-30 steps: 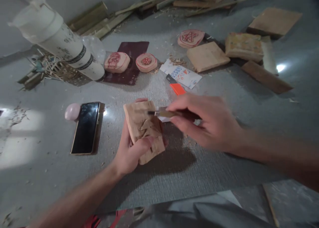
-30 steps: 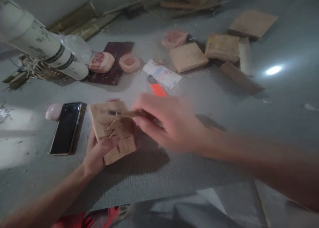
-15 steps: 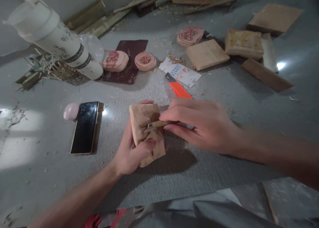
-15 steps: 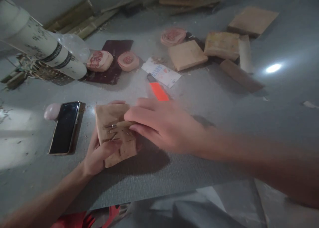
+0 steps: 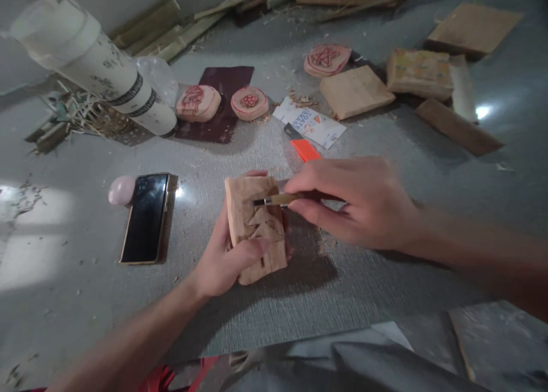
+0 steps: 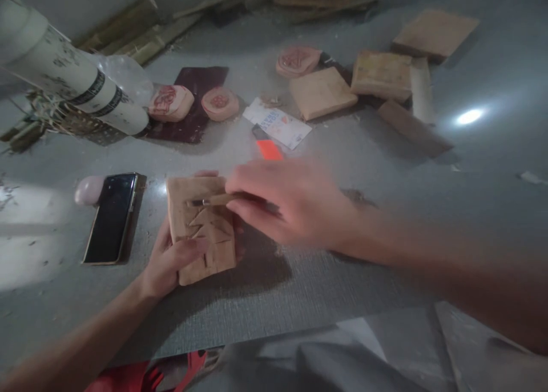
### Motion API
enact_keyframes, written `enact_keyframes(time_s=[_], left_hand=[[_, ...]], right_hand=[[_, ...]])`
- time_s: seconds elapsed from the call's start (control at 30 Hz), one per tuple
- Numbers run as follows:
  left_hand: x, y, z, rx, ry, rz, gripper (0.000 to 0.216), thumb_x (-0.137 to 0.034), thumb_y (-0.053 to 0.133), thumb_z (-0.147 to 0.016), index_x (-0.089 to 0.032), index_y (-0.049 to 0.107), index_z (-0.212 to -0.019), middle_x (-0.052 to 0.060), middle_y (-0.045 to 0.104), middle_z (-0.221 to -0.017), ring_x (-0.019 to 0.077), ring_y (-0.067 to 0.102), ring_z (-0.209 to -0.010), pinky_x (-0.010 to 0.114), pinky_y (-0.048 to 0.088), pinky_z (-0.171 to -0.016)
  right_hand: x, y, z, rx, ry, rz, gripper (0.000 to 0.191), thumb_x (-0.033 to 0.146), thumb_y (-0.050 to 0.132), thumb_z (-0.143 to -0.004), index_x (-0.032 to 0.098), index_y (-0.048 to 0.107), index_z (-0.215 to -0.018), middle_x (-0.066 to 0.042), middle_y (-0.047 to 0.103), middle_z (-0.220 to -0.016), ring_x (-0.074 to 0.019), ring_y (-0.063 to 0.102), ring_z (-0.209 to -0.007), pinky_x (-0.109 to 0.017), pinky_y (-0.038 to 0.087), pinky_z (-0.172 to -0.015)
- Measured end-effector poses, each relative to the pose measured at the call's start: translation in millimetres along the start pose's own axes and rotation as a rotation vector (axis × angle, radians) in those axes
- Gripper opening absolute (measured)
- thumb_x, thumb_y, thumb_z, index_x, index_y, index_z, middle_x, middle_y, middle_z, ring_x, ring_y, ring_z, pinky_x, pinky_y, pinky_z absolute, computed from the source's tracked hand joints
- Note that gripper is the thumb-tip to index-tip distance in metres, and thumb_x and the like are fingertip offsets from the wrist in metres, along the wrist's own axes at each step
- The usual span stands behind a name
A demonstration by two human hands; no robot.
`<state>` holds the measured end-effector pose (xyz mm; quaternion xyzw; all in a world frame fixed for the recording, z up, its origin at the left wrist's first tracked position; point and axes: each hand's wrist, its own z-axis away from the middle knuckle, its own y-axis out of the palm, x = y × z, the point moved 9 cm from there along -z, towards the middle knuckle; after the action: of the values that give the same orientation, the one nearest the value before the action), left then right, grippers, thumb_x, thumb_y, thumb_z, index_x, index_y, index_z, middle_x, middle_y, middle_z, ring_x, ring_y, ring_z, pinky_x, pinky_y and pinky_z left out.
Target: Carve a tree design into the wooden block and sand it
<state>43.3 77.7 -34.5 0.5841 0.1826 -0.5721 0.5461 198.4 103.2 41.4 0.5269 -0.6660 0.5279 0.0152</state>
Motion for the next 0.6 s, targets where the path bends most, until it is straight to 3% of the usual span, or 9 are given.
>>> enact_keyframes(time_s=[0.1,0.27,0.6], left_hand=[[1,-1,1,0.008,-0.008,0.023,0.088,-0.030,0.090,-0.087,-0.037,0.045,-0.162,0.006,0.072,-0.121,0.0280,0.078,-0.103,0.048,0.076,-0.083],[0,-3,2,-0.011,-0.010,0.036,0.087,-0.032,0.089,-0.087,-0.035,0.047,-0.163,0.006,0.078,-0.112,0.0259,0.080,-0.090,0.042,0.074,-0.076],[-1,-5,1,-0.005,0.013,0.048,0.083,-0.028,0.088,-0.089,-0.035,0.050,-0.162,0.006,0.079,-0.113,0.0237,0.079,-0.092,0.039,0.074,-0.077]], right_hand=[[1,3,0,0.031,-0.022,0.020,0.021,0.032,0.057,-0.112,0.028,0.070,-0.095,0.000,0.075,-0.085,-0.0181,0.064,-0.074,-0.036,0.040,-0.067],[-7,-9,-2,-0.058,0.058,0.117,0.017,0.028,0.064,-0.106,0.028,0.070,-0.090,0.002,0.068,-0.074,-0.0169,0.055,-0.065,-0.037,0.037,-0.066],[-9,-6,-3,-0.042,0.075,0.057,0.016,0.027,0.064,-0.105,0.027,0.069,-0.090,0.002,0.066,-0.074,-0.0168,0.055,-0.064,-0.036,0.035,-0.066]])
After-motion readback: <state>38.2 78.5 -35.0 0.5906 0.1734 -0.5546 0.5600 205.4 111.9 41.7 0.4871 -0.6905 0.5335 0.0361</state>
